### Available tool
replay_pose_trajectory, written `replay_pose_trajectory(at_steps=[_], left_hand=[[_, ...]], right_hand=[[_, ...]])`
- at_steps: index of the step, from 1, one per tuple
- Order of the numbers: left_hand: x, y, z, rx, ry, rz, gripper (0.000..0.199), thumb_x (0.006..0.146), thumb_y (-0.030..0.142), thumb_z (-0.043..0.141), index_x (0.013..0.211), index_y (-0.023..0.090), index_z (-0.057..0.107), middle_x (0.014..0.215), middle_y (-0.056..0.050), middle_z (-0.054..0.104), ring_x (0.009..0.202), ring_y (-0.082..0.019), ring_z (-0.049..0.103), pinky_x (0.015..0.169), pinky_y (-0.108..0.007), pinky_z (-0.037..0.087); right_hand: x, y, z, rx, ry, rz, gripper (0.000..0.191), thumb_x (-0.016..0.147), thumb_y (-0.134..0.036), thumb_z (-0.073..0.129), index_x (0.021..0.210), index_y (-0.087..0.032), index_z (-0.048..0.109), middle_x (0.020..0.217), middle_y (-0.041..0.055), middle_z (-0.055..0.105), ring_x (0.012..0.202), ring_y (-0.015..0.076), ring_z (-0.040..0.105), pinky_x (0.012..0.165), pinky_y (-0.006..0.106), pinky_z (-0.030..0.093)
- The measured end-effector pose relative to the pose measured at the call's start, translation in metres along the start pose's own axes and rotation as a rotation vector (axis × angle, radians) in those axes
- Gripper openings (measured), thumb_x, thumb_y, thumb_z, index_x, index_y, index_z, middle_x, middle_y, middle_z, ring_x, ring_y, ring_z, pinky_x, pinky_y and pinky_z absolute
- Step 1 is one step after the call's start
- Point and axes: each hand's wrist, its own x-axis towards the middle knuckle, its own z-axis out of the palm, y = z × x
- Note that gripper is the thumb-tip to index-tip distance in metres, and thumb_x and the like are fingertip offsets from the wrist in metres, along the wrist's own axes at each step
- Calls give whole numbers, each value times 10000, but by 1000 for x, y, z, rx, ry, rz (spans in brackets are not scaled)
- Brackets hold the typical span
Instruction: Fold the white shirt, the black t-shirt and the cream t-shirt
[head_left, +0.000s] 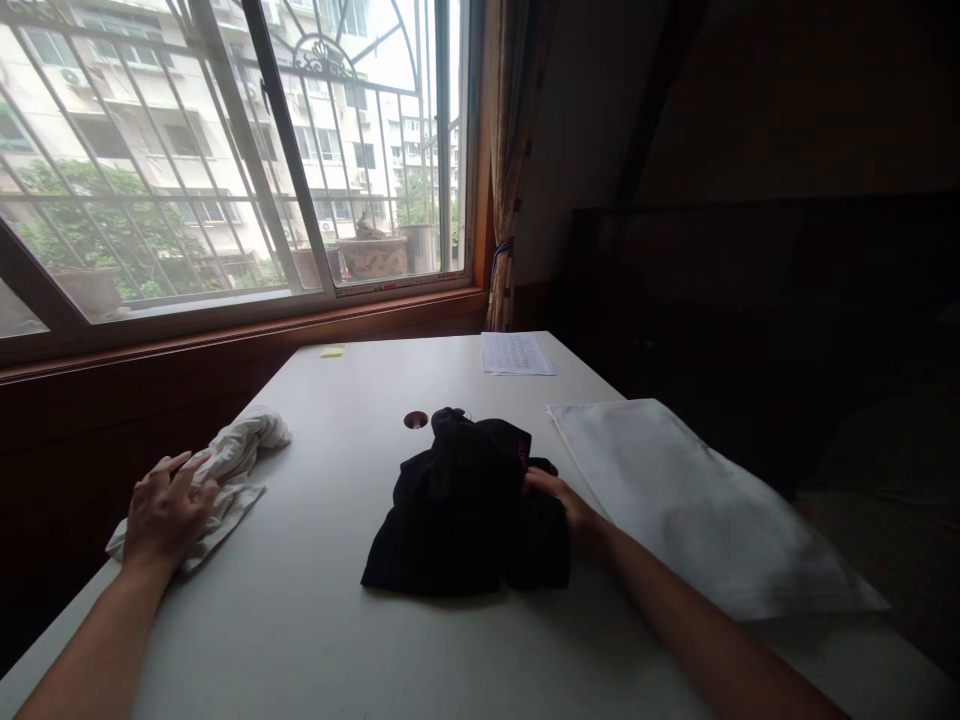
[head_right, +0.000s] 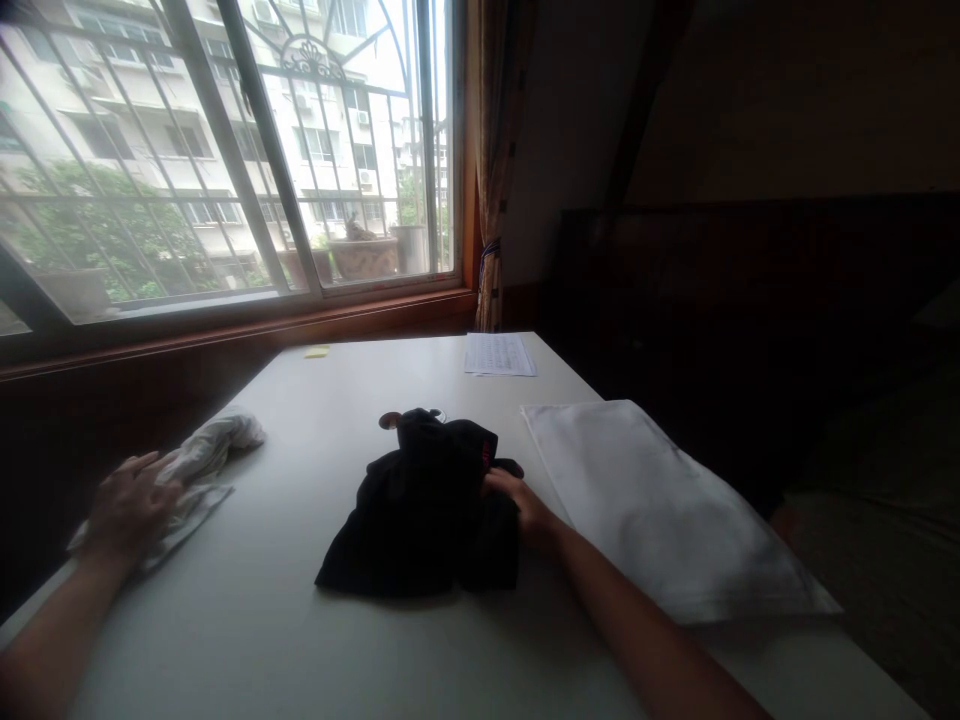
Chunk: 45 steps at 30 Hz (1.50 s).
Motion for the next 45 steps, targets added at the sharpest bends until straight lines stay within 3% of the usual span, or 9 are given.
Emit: replay_pose_trajectory(at_steps=[4,9,15,18,22,29,37,41,45], left_hand=[[-6,52,-8,-220,36,275,281,979,376,462,1096,219,665,1298,-84,629,1336,-280,517,1194,-465,334],[-19,153,-5,-631,-457,532,292,1009,421,508,1126,268,728,1191,-66,716,1196,-268,624,1071,-433,484],[-46,236,-6,-854,-662,572,266,964,384,605,1177,259,702,1155,-83,689,1065,-251,671,959,-396,561],[-59,245,-9,-892,-611,534,152,958,340,607,1004,240,710,1026,-68,685,958,-233,677,888,-378,575],[-69,245,-18,-958,-595,504,135,981,302,571,1016,251,692,1023,-51,710,931,-217,693,836,-346,579],[-66,237,-29,-1030,-385,413,149,984,276,576,1098,266,671,1136,-37,750,1037,-231,713,909,-367,578],[-56,219,-43,-914,28,235,123,971,284,602,1076,265,663,1050,-10,731,972,-212,703,870,-348,570],[-53,212,-40,-834,-96,181,151,950,343,627,1058,251,679,925,0,752,821,-206,717,750,-319,583],[-60,221,-30,-913,-314,506,143,960,320,636,1067,250,701,988,-41,754,888,-219,720,788,-332,585]], right_hand=[[-3,-7,4,-46,-130,-10,192,796,-325,642,935,-204,698,1125,95,664,1018,298,630,924,427,507],[-3,-11,15,-47,-264,7,298,784,-279,663,1064,-217,744,1257,105,656,1129,315,633,1002,437,498],[-7,0,23,362,-471,179,470,847,-471,657,1216,-191,737,1088,103,752,920,278,730,811,404,592],[-8,6,25,317,-74,266,409,939,-528,585,1112,-187,732,829,51,726,530,156,623,514,289,532],[0,13,21,-66,535,53,371,907,-525,684,1157,-251,693,1156,89,682,1008,245,675,899,404,574],[4,8,19,-22,210,181,367,871,-490,735,1139,-242,705,1114,67,725,1073,283,667,958,433,529],[-11,3,3,218,604,88,81,841,-296,641,814,-260,573,532,-67,490,470,138,444,531,308,448],[-12,11,-3,266,577,76,44,891,-272,568,848,-270,575,414,-123,307,364,118,327,556,342,491],[-5,9,3,42,455,87,189,947,-406,610,1052,-259,666,823,15,651,827,211,665,834,400,572]])
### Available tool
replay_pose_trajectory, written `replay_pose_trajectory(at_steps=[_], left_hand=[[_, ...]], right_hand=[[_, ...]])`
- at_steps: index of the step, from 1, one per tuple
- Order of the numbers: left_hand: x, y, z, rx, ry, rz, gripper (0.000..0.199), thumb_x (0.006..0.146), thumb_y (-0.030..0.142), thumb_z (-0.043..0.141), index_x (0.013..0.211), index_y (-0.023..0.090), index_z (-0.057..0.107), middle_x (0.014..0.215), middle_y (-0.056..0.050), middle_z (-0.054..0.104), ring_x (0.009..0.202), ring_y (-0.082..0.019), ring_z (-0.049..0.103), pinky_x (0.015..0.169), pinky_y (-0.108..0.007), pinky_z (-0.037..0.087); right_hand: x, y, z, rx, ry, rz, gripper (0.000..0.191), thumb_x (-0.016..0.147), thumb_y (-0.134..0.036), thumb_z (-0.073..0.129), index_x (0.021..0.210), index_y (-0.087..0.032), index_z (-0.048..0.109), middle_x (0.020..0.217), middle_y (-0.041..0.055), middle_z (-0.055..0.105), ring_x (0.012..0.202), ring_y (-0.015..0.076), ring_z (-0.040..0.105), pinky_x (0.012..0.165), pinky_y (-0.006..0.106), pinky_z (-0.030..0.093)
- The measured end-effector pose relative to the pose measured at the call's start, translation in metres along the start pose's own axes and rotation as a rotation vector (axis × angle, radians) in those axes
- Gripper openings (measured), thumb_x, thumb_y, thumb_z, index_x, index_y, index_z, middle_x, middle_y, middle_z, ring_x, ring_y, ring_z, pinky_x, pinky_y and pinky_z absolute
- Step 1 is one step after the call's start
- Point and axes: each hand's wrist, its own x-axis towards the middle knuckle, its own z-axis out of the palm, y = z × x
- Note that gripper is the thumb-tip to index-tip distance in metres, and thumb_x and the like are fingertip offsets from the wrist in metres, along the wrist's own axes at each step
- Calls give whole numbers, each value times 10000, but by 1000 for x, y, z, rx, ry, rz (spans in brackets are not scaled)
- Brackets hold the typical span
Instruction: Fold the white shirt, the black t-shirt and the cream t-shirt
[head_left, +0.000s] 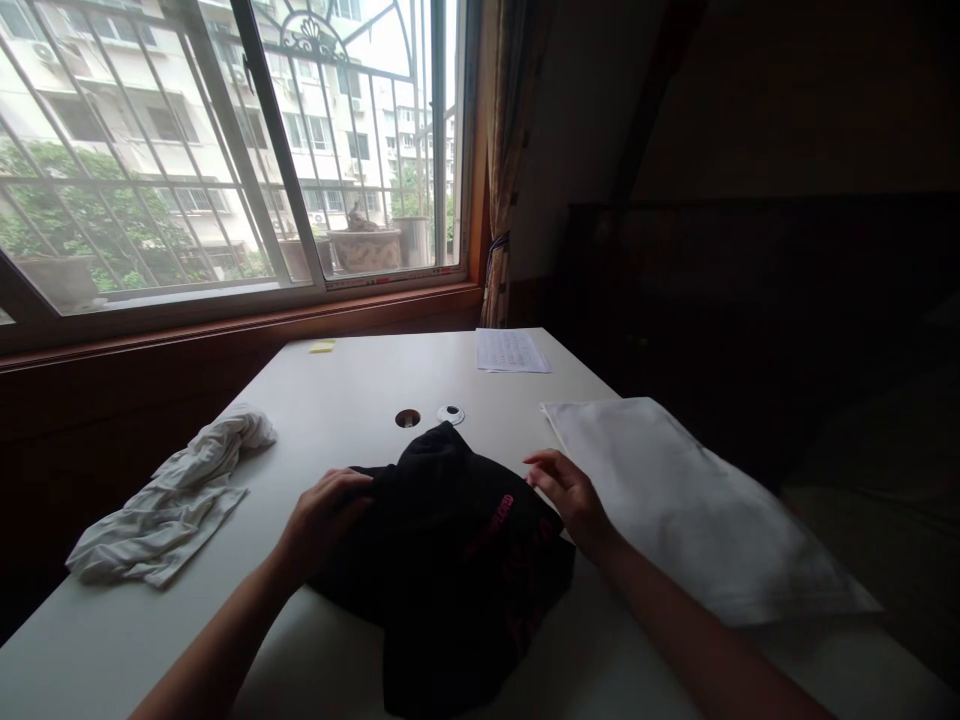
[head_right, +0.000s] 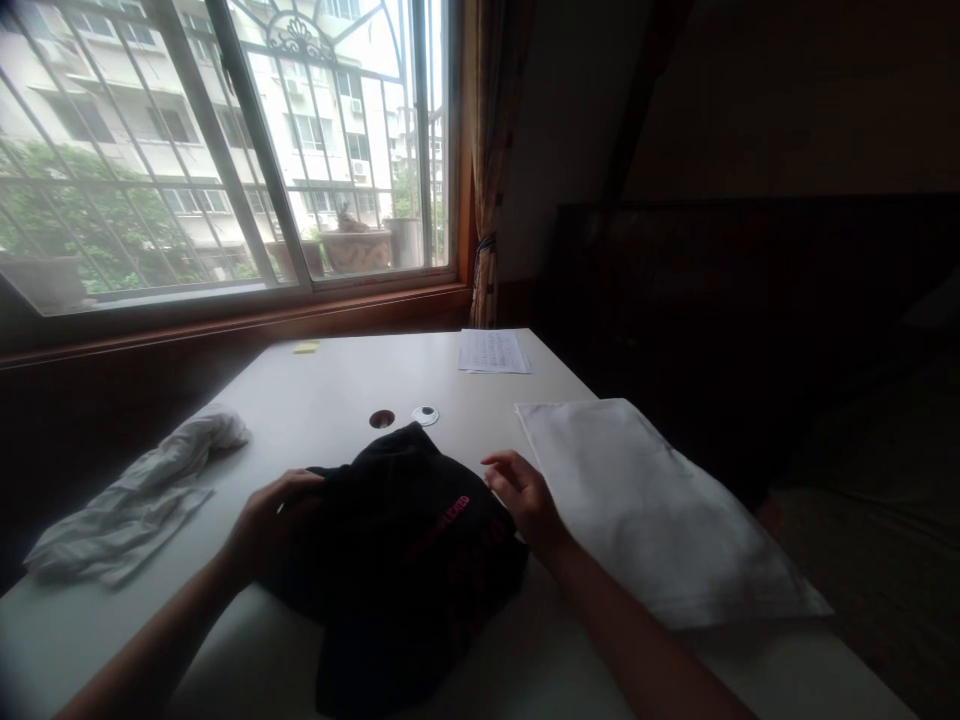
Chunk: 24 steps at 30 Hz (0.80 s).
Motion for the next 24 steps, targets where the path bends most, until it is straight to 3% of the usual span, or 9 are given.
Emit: replay_pose_trajectory(at_steps=[3,5,8,11,14,16,19,24], left_hand=[[-2,11,17,27,-175,212,268,966,300,651,1232,274,660,1080,-70,744,959,-235,698,848,-376,564],[-3,23,24,65,-297,316,416,955,307,670,1362,291,584,1200,-94,724,1009,-258,684,893,-426,539],[-4,40,25,81,-428,373,570,953,281,645,1491,298,458,1366,-122,656,1062,-281,663,922,-467,520],[-4,46,18,10,-465,368,601,963,251,580,1535,284,402,1462,-129,588,1142,-295,630,961,-475,521],[-2,36,11,-48,-397,336,505,999,213,452,1502,268,453,1512,-129,541,1221,-298,599,1017,-495,501],[-1,24,7,-41,-286,282,465,1018,167,375,1450,267,513,1501,-122,551,1228,-283,597,1016,-483,500],[-1,6,2,22,-143,161,439,1023,171,412,1434,277,526,1490,-109,553,1259,-275,568,1027,-468,500],[-5,-16,11,25,-235,-37,573,999,298,568,1541,304,384,1423,-101,590,1284,-276,554,1085,-490,481]], right_hand=[[1,0,9,-119,-166,-1,430,904,-499,683,1273,-281,643,1304,89,600,1206,284,604,1018,456,532],[1,2,11,-157,-236,64,609,861,-519,735,1403,-301,567,1467,99,504,1316,319,536,1077,500,495],[0,2,10,-89,-313,194,779,848,-458,768,1529,-302,424,1449,111,545,1274,315,582,1080,522,485],[1,1,7,3,-359,252,720,875,-349,730,1524,-295,426,1243,73,664,1140,265,655,1012,461,519],[4,3,3,15,-222,209,495,855,-264,671,1344,-274,595,1042,20,679,934,202,660,830,349,534],[6,4,0,7,-87,155,361,831,-226,630,1190,-247,662,876,-9,648,779,165,608,713,302,487],[8,5,-6,-20,76,70,245,806,-202,602,1035,-228,686,776,-20,607,707,154,545,674,294,428],[7,7,-14,13,204,31,231,791,-184,582,995,-238,677,760,-24,588,677,150,500,650,290,383]])
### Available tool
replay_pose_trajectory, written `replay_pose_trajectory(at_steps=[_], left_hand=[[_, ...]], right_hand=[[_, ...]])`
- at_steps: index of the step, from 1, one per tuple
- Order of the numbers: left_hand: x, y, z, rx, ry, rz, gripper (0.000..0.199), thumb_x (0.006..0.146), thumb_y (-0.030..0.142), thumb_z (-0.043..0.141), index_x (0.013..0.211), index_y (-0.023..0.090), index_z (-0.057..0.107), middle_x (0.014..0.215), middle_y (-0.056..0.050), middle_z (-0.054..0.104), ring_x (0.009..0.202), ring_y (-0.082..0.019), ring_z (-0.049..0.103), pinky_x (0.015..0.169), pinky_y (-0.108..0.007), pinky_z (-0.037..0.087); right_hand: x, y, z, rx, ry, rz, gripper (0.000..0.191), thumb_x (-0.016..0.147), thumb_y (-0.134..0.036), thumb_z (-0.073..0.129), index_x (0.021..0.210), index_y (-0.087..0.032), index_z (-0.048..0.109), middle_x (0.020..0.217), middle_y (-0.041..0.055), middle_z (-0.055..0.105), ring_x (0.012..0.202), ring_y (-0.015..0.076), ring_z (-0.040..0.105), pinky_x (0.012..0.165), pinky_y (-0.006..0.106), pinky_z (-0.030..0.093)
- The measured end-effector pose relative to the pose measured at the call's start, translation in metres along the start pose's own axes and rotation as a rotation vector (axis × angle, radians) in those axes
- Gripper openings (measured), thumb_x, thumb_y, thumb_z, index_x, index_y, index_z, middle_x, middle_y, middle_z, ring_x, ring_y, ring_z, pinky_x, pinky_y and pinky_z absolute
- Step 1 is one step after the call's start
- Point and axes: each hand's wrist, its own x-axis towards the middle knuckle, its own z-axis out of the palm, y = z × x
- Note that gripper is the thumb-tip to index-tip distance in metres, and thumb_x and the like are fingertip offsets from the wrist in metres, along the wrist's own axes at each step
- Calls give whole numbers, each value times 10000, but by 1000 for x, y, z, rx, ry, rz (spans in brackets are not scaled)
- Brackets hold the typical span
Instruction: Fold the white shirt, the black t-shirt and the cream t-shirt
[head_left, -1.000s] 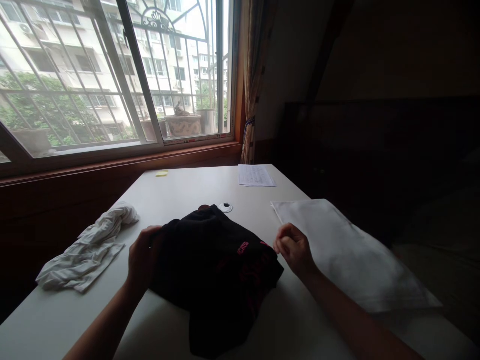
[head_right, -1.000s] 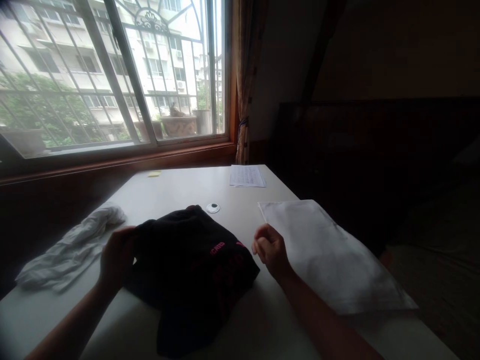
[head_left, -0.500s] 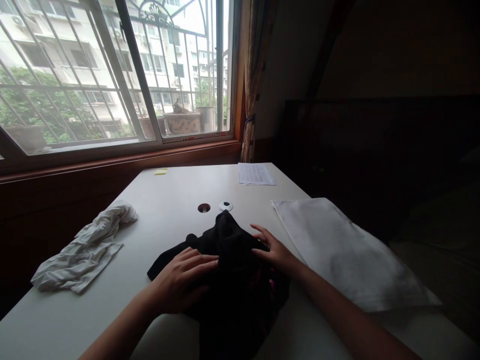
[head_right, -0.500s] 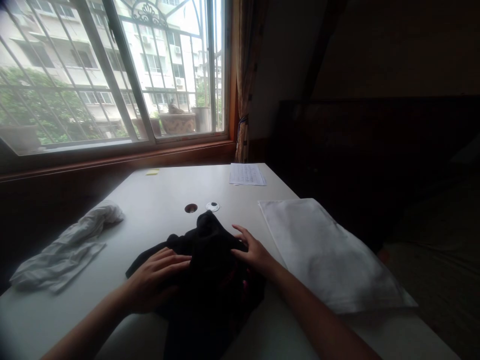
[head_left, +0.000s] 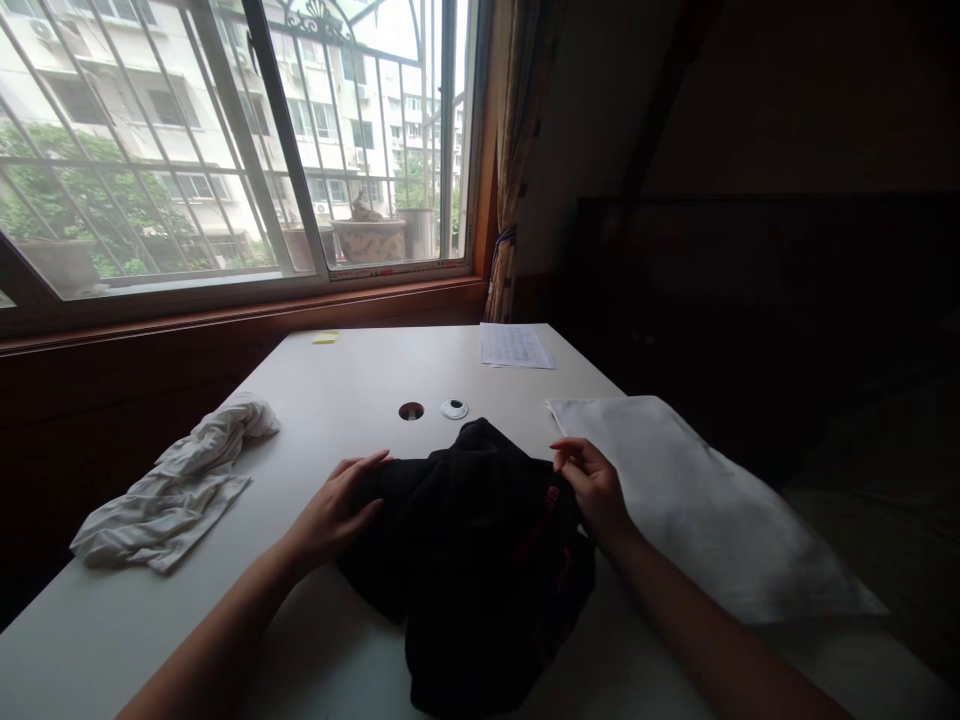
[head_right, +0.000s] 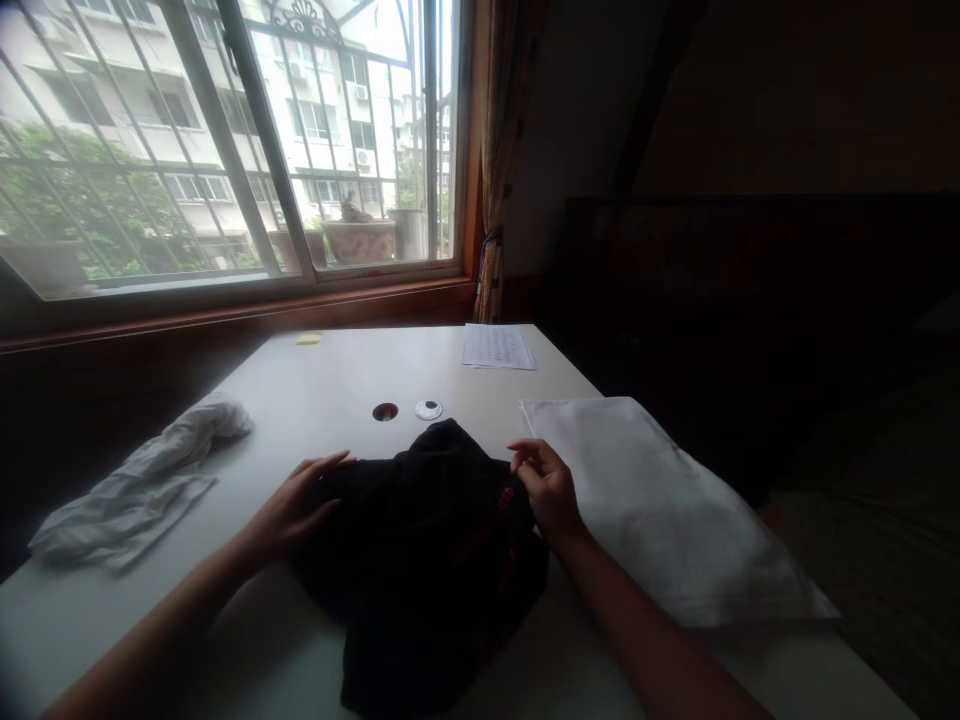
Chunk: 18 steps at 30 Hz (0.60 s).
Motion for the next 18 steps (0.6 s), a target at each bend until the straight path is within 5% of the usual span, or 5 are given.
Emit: replay_pose_trajectory(at_steps=[6,11,14,18], left_hand=[[2,-14,21,11,-15,-105,396,988,279,544,1378,322,598,1085,-36,669,856,-182,658,802,-331,554],[4,-6,14,39,43,-115,224,964,259,522,1027,247,737,923,-24,670,738,-153,646,682,-266,501],[3,1,1,40,199,-177,167,920,266,560,963,223,716,825,-3,667,665,-148,617,628,-259,483],[-1,4,-25,12,547,-320,219,907,349,589,1013,196,705,720,17,649,607,-156,613,591,-263,484]], right_hand=[[-1,0,1,-19,-53,56,282,803,-199,567,1043,-225,713,778,-22,574,606,122,429,579,279,325],[-2,-4,3,-38,-76,70,325,800,-211,571,1085,-221,728,784,-20,579,567,107,396,535,270,302],[-2,-5,1,-44,-54,68,316,791,-213,584,1073,-225,727,781,-22,586,550,104,387,518,265,299],[-2,-6,-2,-41,9,27,280,786,-194,594,1031,-230,724,779,-22,590,553,106,398,508,260,302]])
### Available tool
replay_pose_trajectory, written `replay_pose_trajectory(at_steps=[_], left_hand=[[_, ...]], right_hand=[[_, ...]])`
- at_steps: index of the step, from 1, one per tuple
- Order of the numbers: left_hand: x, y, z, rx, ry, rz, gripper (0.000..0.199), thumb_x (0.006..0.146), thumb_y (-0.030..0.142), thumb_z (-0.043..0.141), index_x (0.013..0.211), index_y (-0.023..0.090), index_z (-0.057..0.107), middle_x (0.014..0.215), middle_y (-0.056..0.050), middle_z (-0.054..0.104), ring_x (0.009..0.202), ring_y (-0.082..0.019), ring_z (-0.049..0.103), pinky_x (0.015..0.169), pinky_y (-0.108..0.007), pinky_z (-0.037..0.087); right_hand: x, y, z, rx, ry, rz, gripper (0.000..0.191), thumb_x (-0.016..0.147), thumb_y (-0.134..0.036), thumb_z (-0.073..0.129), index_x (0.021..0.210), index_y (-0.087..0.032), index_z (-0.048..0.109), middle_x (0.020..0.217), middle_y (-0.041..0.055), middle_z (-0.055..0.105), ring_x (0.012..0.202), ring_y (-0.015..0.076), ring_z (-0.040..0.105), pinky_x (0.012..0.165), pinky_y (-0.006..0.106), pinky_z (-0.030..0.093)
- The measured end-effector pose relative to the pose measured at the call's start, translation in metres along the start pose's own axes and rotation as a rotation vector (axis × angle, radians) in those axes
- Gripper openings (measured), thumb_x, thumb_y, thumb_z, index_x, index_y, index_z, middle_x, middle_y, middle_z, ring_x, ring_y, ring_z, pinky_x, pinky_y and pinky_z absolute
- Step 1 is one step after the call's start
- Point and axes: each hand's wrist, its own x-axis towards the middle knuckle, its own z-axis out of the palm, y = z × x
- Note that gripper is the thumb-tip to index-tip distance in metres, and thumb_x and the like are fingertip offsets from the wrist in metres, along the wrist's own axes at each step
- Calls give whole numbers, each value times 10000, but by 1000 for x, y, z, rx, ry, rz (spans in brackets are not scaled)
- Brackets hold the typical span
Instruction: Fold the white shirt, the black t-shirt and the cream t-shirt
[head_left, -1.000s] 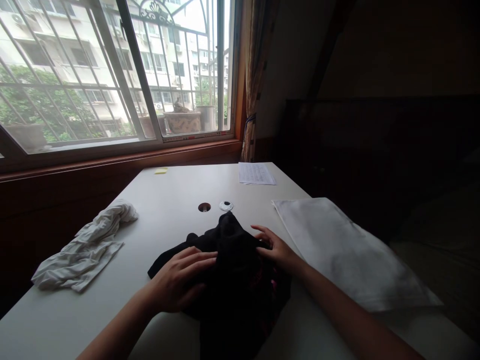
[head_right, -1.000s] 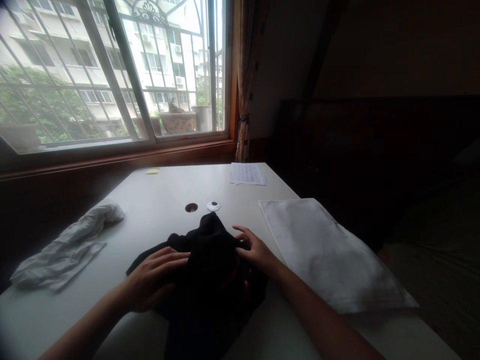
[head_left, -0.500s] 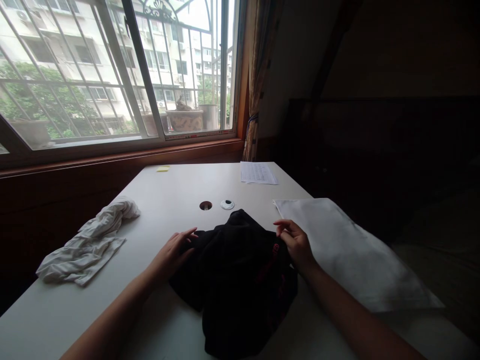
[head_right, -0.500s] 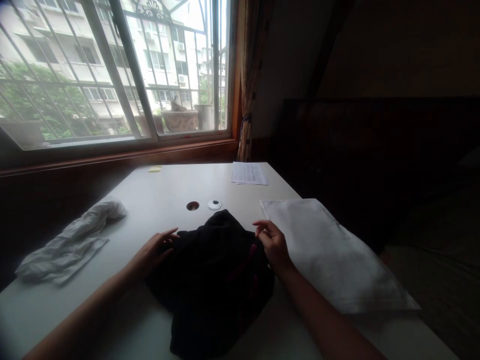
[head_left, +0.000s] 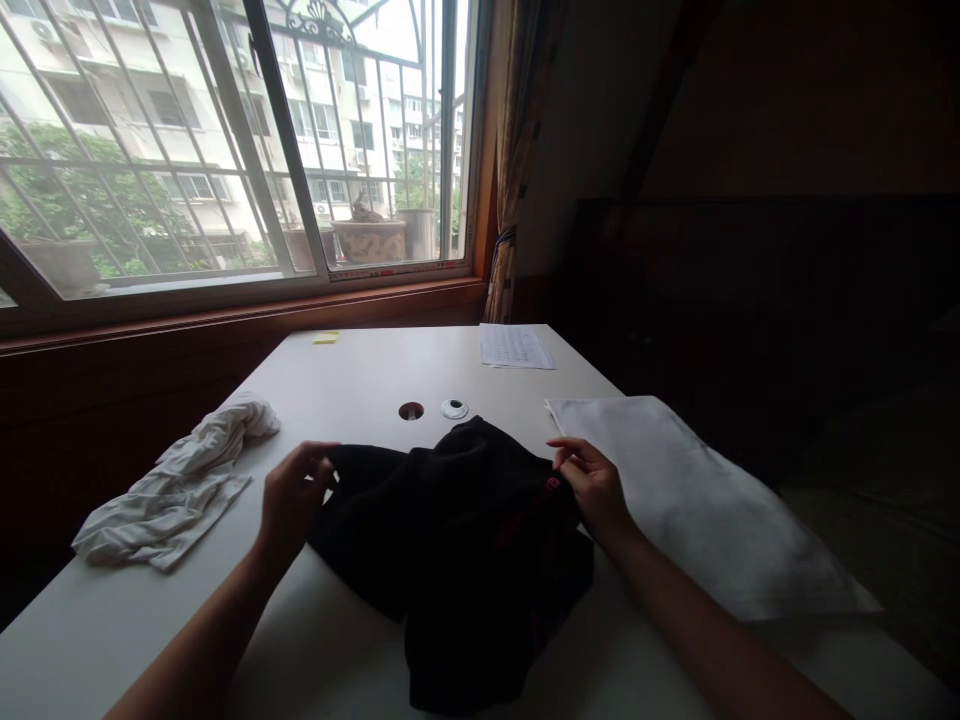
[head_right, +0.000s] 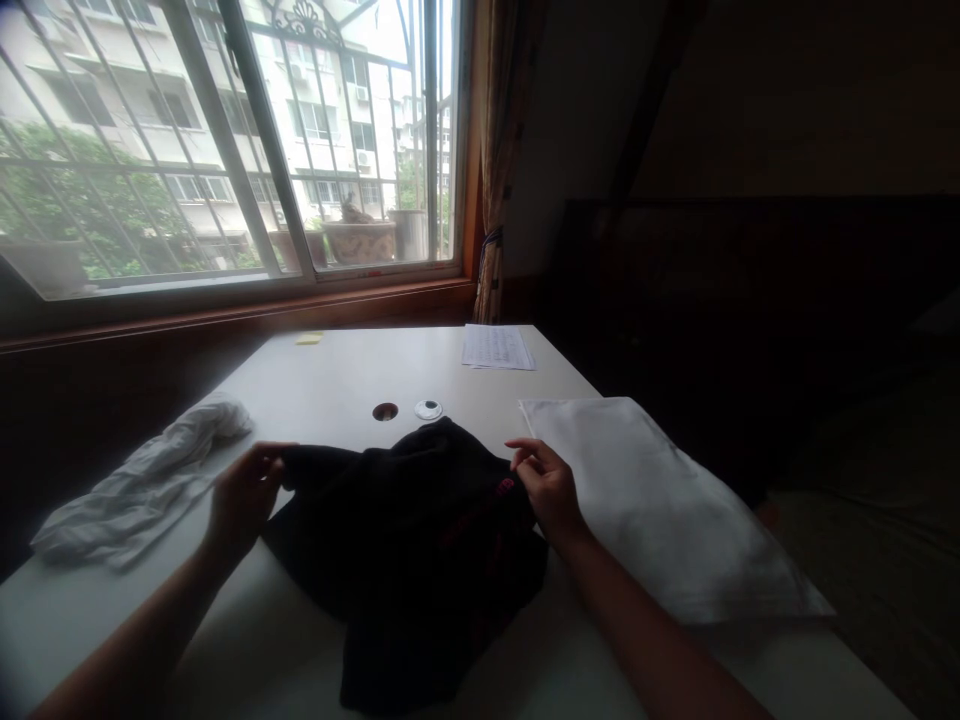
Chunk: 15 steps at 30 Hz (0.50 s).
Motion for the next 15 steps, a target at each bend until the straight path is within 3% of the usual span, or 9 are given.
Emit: replay_pose_trajectory(at_steps=[4,7,9,11,15], left_hand=[[12,6,-24,89,405,-110,265,913,342,560,1070,187,705,761,7,666,668,-181,636,609,-281,484],[18,9,-32,126,557,-141,243,924,291,542,1083,200,700,809,3,661,769,-196,644,687,-301,503],[21,5,-32,84,490,-98,212,908,317,566,1024,198,698,832,-4,637,791,-201,633,708,-313,518],[24,-6,-31,58,345,-2,205,872,380,603,893,195,688,901,-28,616,857,-224,626,748,-342,533],[26,-31,-31,-47,-105,115,335,894,494,521,775,208,650,1056,-78,646,987,-276,622,851,-399,543]], right_hand=[[-1,-5,-1,-6,86,-54,272,805,-184,597,1039,-238,724,807,-19,596,550,103,380,495,257,289],[-3,-12,-1,-34,141,-116,272,809,-166,600,1036,-244,729,808,-18,603,567,107,400,516,258,317],[-5,-14,-1,-49,143,-155,268,808,-154,595,1018,-246,734,798,-18,604,581,111,421,532,259,332],[-5,-14,-2,-50,103,-159,253,805,-151,586,983,-244,739,784,-19,601,586,114,439,534,259,330],[-4,-11,-8,-39,-42,-164,218,805,-151,538,832,-226,740,743,-4,614,679,150,541,625,277,407]])
